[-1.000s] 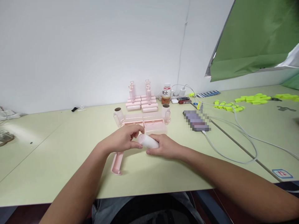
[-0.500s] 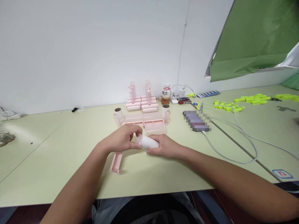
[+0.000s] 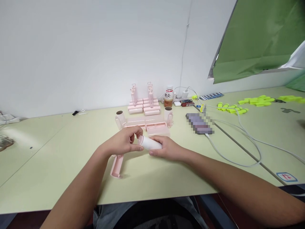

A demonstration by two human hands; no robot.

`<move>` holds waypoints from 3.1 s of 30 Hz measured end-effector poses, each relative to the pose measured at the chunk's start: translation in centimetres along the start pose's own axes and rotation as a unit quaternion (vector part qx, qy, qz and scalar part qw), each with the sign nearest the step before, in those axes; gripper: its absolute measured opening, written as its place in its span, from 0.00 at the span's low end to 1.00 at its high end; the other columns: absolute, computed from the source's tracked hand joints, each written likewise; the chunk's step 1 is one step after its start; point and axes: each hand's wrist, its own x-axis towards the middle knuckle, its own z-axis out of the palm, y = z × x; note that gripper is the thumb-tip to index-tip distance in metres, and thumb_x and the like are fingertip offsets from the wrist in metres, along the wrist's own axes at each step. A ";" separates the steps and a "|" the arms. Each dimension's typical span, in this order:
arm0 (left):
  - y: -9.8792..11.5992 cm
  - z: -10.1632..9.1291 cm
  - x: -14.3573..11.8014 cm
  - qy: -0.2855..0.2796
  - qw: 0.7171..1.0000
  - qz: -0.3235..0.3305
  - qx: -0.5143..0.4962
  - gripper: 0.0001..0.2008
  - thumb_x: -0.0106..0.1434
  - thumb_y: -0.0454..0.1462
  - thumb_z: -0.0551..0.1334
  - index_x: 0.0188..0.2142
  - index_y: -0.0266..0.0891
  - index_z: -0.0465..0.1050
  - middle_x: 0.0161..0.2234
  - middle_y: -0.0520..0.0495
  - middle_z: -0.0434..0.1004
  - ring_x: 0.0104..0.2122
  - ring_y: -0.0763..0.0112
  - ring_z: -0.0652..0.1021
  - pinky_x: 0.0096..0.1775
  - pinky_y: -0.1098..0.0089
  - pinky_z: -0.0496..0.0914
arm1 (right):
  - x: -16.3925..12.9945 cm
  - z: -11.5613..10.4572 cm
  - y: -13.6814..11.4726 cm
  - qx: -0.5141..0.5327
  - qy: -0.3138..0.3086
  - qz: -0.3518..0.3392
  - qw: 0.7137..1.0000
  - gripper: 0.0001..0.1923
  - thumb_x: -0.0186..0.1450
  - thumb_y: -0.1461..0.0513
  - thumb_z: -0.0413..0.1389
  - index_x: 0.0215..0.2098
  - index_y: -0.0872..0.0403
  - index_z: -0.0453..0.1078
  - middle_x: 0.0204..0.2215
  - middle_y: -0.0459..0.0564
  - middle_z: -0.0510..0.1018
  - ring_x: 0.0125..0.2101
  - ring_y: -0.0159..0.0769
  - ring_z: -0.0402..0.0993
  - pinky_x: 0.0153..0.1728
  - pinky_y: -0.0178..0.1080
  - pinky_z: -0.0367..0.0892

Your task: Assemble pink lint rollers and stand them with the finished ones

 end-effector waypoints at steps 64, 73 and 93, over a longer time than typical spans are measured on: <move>0.6 2.1 0.8 0.089 0.992 0.084 -0.041 0.08 0.62 0.44 0.65 0.33 0.43 0.80 0.29 0.50 0.66 0.30 0.71 0.69 0.33 0.71 0.65 | 0.1 0.0 -0.5 0.454 -0.078 0.061 0.885 0.16 0.62 0.55 0.58 0.45 0.54 0.71 0.31 0.54 0.81 0.18 0.32 0.70 0.14 0.31 0.61; 0.5 1.5 0.6 0.143 0.984 0.012 -0.101 0.17 0.57 0.47 0.68 0.39 0.41 0.70 0.27 0.55 0.66 0.24 0.77 0.65 0.27 0.74 0.61 | 0.1 -0.4 -1.1 0.324 0.004 0.064 0.944 0.09 0.53 0.63 0.55 0.33 0.58 0.72 0.24 0.51 0.78 0.13 0.28 0.64 0.15 0.33 0.59; 1.0 -0.5 -0.2 0.185 0.964 -0.082 -0.175 0.10 0.59 0.44 0.64 0.30 0.39 0.69 0.12 0.60 0.59 0.10 0.79 0.63 0.14 0.75 0.51 | -0.3 -3.8 -0.1 -0.185 -0.074 0.059 0.978 0.19 0.53 0.69 0.52 0.43 0.52 0.71 0.34 0.48 0.76 0.29 0.34 0.69 0.27 0.32 0.58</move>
